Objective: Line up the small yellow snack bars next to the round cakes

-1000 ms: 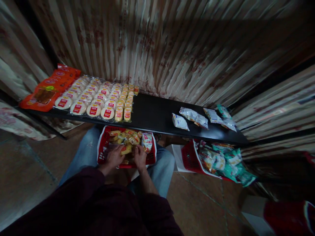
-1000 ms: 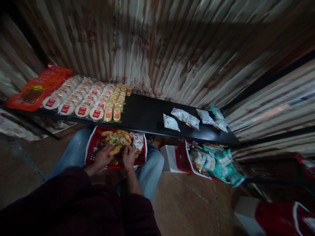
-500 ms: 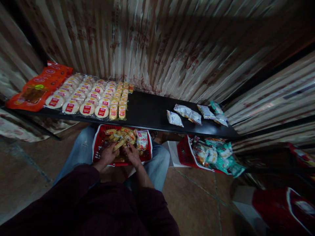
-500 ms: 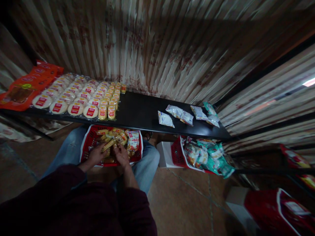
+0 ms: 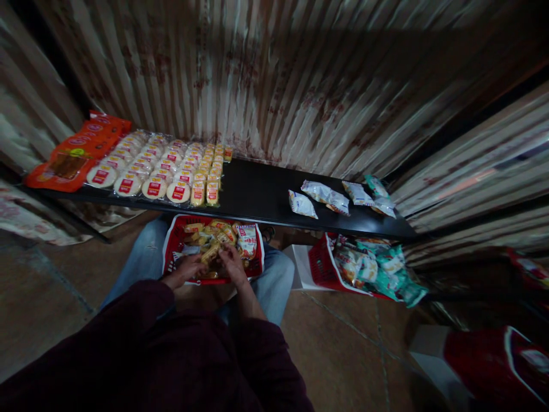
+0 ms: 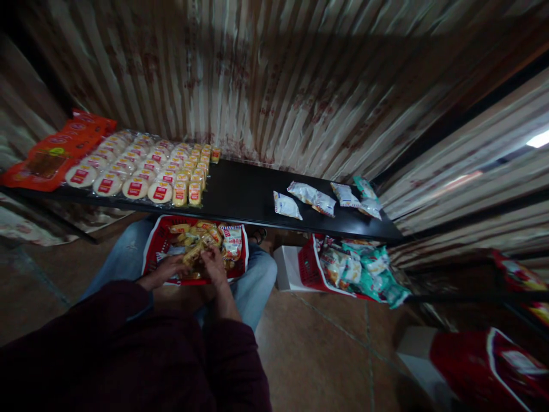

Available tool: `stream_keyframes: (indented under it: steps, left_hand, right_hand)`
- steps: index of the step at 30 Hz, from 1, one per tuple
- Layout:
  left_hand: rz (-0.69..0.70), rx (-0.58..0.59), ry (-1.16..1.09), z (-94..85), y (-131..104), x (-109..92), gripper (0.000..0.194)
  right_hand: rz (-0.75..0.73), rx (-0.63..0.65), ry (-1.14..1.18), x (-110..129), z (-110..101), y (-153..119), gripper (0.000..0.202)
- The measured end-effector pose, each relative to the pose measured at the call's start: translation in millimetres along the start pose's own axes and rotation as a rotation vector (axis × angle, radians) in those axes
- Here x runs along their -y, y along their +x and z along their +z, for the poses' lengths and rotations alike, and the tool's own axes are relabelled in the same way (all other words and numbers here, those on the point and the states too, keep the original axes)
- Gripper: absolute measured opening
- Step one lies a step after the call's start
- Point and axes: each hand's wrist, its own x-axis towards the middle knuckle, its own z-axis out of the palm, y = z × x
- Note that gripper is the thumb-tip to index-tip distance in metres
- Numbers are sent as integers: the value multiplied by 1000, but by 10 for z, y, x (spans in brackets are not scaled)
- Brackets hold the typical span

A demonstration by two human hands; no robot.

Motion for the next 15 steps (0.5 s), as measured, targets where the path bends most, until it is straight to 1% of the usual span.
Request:
stream_keyframes:
  steps: [5,6,9,11,13,15]
  left_hand:
    - [-35,32,3,42,0,27,17]
    - [-40,25,-20,40,7,33,20]
    - [-62,-17,-168,11,30,44,43]
    - [-82,-32,-262,-11,36,43,53]
    - [-106,-35,-322,-25,29,33,54]
    - [-119,-37,-349,-31,10,12,49]
  right_hand:
    - [21,-3,44,52,19,-22,39]
    - [28,-10,57,55,23,-21,37]
    - [46,-42,72,34,29,-8,34]
    - [47,-60,62,2,26,6,33]
    - [39,-78,35,-34,16,19,33]
    - [19,-83,-11,-63,2,30,33]
